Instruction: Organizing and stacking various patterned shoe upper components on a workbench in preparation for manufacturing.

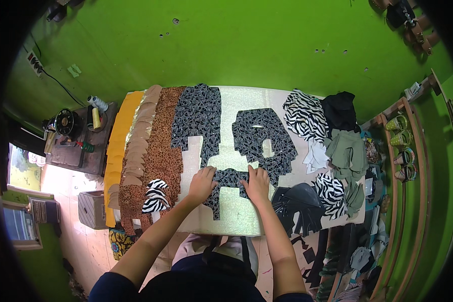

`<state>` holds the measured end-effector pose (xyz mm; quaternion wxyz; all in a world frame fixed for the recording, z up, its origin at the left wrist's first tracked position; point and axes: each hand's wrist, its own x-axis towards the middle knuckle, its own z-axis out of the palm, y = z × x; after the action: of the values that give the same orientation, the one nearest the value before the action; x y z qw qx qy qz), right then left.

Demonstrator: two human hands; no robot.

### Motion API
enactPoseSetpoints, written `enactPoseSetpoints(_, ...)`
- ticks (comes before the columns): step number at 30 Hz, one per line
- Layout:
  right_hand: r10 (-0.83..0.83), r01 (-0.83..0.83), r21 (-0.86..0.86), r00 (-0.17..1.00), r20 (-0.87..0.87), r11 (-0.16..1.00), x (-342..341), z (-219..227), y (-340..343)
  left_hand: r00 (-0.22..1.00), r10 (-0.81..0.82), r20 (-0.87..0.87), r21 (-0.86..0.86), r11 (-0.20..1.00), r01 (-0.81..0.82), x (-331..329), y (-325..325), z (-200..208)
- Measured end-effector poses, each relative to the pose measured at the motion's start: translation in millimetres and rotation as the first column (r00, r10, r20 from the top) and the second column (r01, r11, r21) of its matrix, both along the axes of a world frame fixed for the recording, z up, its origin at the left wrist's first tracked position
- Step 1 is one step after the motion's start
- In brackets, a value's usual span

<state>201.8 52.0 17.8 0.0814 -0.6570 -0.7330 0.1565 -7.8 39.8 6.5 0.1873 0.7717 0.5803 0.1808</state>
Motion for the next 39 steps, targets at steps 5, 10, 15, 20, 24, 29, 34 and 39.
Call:
enactPoseSetpoints(5,-0.007,0.006,-0.025,0.999,-0.049,1.0,4,-4,0,0.996,0.02,0.082,-0.141,0.99,-0.009,-3,0,2)
enactPoseSetpoints(10,0.135,-0.135,0.006,0.989,-0.06,0.991,1,1,2,0.99,0.11,0.09,-0.179,0.979,-0.093,-4,7,-9)
enactPoseSetpoints(15,0.057,-0.062,-0.012,0.97,-0.237,0.998,-2,1,-7,0.991,0.01,0.136,-0.248,0.969,0.024,-10,5,-5)
enactPoseSetpoints(20,-0.191,0.049,-0.266,0.82,-0.539,0.963,-19,14,8,0.909,0.19,0.37,-0.427,0.904,-0.015,-34,-5,5)
enactPoseSetpoints(24,-0.092,0.089,-0.04,0.731,-0.676,0.995,-63,5,46,0.838,0.381,0.391,-0.376,0.897,-0.233,-64,26,26)
enactPoseSetpoints(29,-0.129,0.095,-0.088,0.715,-0.687,0.992,-124,-3,100,0.835,0.399,0.38,-0.079,0.913,-0.4,-108,75,9)
enactPoseSetpoints(34,-0.03,0.064,0.052,0.871,-0.49,0.997,-142,-11,122,0.858,0.429,0.283,-0.033,0.898,-0.439,-110,95,0)
enactPoseSetpoints(39,-0.121,0.16,0.202,0.974,-0.19,0.966,-159,-6,107,0.841,0.541,-0.014,0.044,0.84,-0.54,-102,94,-1)
